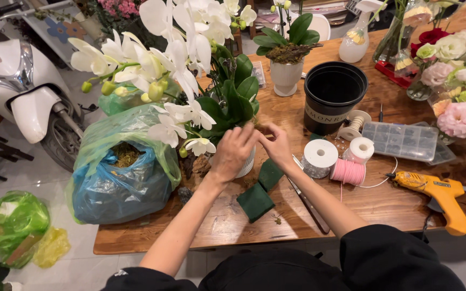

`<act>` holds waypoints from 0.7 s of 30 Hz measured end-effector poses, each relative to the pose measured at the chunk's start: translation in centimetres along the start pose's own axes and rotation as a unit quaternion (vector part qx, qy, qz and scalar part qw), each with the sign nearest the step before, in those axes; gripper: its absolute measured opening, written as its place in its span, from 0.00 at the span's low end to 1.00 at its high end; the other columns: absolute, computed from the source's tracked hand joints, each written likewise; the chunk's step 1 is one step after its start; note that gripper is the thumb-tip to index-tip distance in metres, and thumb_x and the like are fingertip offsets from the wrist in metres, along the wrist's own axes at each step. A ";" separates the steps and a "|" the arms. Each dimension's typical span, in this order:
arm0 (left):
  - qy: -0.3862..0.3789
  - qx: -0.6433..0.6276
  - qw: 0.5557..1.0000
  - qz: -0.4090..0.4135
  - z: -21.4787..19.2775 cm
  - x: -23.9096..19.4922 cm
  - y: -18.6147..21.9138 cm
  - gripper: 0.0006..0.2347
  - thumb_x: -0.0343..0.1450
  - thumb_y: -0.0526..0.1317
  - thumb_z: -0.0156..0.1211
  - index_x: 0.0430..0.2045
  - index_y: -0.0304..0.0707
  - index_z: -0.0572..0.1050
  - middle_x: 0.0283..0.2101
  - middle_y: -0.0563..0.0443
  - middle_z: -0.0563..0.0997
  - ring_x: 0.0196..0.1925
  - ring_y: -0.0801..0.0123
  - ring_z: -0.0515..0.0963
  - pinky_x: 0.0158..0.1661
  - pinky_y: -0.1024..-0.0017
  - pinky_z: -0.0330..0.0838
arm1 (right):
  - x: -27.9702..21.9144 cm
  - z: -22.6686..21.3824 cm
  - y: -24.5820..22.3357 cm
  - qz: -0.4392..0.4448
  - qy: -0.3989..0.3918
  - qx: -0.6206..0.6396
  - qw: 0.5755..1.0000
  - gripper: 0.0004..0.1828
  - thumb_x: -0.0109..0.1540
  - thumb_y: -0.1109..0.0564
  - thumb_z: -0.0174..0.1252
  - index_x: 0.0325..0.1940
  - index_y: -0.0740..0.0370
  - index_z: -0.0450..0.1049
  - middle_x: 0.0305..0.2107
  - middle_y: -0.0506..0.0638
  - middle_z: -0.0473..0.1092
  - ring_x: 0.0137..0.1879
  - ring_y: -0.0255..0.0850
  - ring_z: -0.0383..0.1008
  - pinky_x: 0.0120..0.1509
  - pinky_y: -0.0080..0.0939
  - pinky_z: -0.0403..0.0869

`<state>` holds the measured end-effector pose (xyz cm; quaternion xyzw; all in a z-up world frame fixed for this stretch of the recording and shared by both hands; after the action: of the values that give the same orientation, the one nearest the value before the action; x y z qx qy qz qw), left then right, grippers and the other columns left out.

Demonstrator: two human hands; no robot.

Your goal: The person arranges white orchid stems in a white ribbed pot, adding moss to the base and securing it with a hot glue gun. The person repeatedly adjusts the flower stems and moss to create a finished arrangement.

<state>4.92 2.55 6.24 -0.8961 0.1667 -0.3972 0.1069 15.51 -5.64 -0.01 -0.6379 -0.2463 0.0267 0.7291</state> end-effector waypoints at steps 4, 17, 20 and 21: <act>0.030 0.050 0.994 0.093 -1.8 1.2 -0.1 0.00 0.72 0.33 0.56 0.33 0.40 0.73 0.42 0.47 0.73 0.33 0.65 0.70 0.34 0.70 0.64 | -0.2 0.4 -1.4 -0.036 0.019 0.055 0.998 0.15 0.58 0.63 0.67 0.48 0.62 0.75 0.35 0.50 0.75 0.42 0.35 0.75 0.43 0.36 0.78; -0.006 0.028 0.998 0.052 -4.5 -0.6 -1.2 0.07 0.72 0.34 0.55 0.41 0.31 0.76 0.41 0.43 0.74 0.34 0.66 0.70 0.33 0.71 0.62 | -3.6 2.2 -4.0 -0.056 0.036 -0.006 0.998 0.32 0.57 0.62 0.70 0.63 0.68 0.69 0.47 0.63 0.74 0.54 0.49 0.76 0.57 0.48 0.75; 0.013 0.015 0.998 0.052 -5.0 -1.6 -0.2 0.06 0.73 0.33 0.55 0.39 0.33 0.77 0.41 0.44 0.74 0.33 0.68 0.70 0.29 0.73 0.63 | -3.9 2.5 -4.2 -0.079 0.042 -0.031 0.996 0.31 0.57 0.63 0.66 0.64 0.69 0.69 0.50 0.66 0.73 0.56 0.52 0.75 0.60 0.50 0.74; 0.016 0.025 0.998 0.058 -4.6 -2.0 0.3 0.05 0.72 0.34 0.56 0.38 0.34 0.78 0.41 0.46 0.73 0.33 0.69 0.69 0.28 0.74 0.64 | -3.9 2.4 -4.3 -0.088 0.044 -0.036 0.995 0.30 0.57 0.65 0.64 0.65 0.69 0.69 0.52 0.66 0.72 0.58 0.52 0.73 0.62 0.51 0.73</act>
<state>0.13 2.76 7.82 -0.8753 0.2101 -0.4089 0.1498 9.98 -5.58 2.98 -0.6398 -0.2698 -0.0745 0.7157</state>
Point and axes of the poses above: each hand's wrist, its own x-axis towards the middle knuckle, its own z-axis out of the palm, y = z × x, the point moved 5 cm from there along x, towards the middle knuckle
